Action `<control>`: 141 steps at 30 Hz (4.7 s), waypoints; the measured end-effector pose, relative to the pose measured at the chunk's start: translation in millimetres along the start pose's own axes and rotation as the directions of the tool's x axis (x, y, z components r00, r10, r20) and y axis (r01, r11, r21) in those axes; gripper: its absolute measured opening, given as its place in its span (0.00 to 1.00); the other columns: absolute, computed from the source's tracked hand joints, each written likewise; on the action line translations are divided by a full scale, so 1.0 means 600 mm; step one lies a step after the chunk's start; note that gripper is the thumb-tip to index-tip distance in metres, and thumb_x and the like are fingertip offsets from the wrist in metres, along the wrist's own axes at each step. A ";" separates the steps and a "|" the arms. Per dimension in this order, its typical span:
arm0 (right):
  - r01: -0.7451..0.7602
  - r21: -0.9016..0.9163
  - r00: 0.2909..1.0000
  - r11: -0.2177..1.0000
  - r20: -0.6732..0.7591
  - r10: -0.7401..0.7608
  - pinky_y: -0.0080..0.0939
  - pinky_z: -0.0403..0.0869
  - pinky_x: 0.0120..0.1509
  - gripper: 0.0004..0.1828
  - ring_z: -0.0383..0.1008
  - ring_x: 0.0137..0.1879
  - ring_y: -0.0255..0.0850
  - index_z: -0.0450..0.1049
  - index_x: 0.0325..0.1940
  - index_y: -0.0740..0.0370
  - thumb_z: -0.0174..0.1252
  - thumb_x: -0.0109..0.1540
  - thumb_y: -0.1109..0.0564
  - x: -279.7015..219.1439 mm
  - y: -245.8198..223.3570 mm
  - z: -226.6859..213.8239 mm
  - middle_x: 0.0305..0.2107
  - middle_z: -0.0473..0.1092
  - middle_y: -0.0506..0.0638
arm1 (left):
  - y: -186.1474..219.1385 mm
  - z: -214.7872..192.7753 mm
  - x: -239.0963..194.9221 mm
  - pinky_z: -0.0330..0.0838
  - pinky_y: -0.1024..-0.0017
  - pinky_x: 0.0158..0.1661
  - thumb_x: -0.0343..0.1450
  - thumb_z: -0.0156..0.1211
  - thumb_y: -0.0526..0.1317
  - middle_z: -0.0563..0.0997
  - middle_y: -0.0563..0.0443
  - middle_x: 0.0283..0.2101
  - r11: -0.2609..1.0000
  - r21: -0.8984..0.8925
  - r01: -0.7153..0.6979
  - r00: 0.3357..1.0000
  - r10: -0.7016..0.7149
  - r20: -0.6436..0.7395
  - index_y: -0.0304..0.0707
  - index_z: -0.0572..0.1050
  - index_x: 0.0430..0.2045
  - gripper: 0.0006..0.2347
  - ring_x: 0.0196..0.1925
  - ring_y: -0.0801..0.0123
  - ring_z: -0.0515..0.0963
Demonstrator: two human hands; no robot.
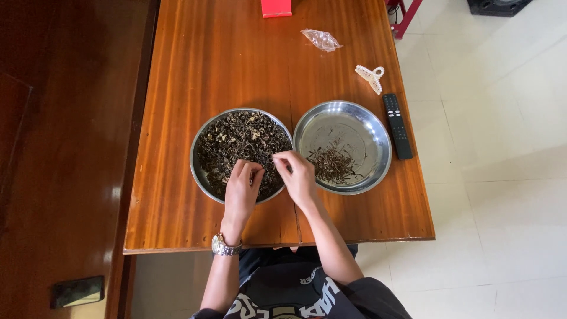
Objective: The person sits at a wooden table and sorts dried plant material by hand. They pick small pieces from a large metal bowl and transfer them into a smaller metal bowl placed to the right. The process involves repetitive hand movements to separate the contents.
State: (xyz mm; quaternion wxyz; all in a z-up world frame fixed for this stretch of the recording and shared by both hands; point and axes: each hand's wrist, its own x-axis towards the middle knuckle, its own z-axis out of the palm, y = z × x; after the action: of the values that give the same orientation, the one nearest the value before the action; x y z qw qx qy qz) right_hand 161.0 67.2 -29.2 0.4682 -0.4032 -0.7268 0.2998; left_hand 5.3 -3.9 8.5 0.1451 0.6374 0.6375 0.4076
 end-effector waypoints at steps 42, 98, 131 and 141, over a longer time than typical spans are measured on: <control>-0.213 -0.450 0.957 0.867 -0.275 0.093 0.40 0.76 0.42 0.06 0.77 0.30 0.41 0.81 0.33 0.49 0.74 0.58 0.55 -0.020 0.079 -0.221 0.23 0.75 0.43 | -0.137 0.009 0.046 0.75 0.70 0.34 0.72 0.65 0.40 0.70 0.54 0.36 0.776 0.614 -0.144 0.982 0.033 0.188 0.45 0.76 0.30 0.04 0.41 0.63 0.80; 0.317 -0.385 0.800 0.867 0.600 -0.026 0.43 0.77 0.50 0.13 0.76 0.47 0.47 0.78 0.49 0.63 0.65 0.60 0.62 0.060 0.037 0.092 0.39 0.76 0.55 | -0.096 -0.017 -0.003 0.76 0.66 0.36 0.74 0.62 0.41 0.69 0.53 0.32 0.967 0.254 -0.014 1.000 0.017 -0.013 0.43 0.71 0.33 0.06 0.38 0.58 0.79; 0.014 0.012 0.908 1.000 0.418 -0.018 0.41 0.79 0.45 0.03 0.82 0.41 0.44 0.79 0.44 0.56 0.60 0.68 0.58 0.086 -0.025 0.049 0.31 0.80 0.51 | -0.062 -0.046 0.009 0.75 0.60 0.35 0.80 0.42 0.28 0.82 0.38 0.36 0.937 -0.286 0.198 0.980 -0.191 0.053 0.32 0.67 0.45 0.05 0.34 0.56 0.82; -0.008 0.003 0.926 1.000 0.378 0.007 0.44 0.80 0.43 0.03 0.81 0.43 0.50 0.78 0.42 0.60 0.60 0.65 0.63 0.070 0.017 0.075 0.36 0.79 0.55 | -0.052 -0.046 0.014 0.74 0.64 0.33 0.79 0.51 0.33 0.83 0.42 0.31 0.935 -0.232 0.267 0.964 -0.258 0.069 0.35 0.71 0.36 0.03 0.31 0.60 0.81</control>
State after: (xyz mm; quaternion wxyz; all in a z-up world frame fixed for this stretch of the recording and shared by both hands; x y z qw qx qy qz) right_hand 112.6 105.8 -36.2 0.3192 -0.3395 -0.8012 0.3754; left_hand -37.2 -0.6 6.7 0.2858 0.5320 0.6604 0.4463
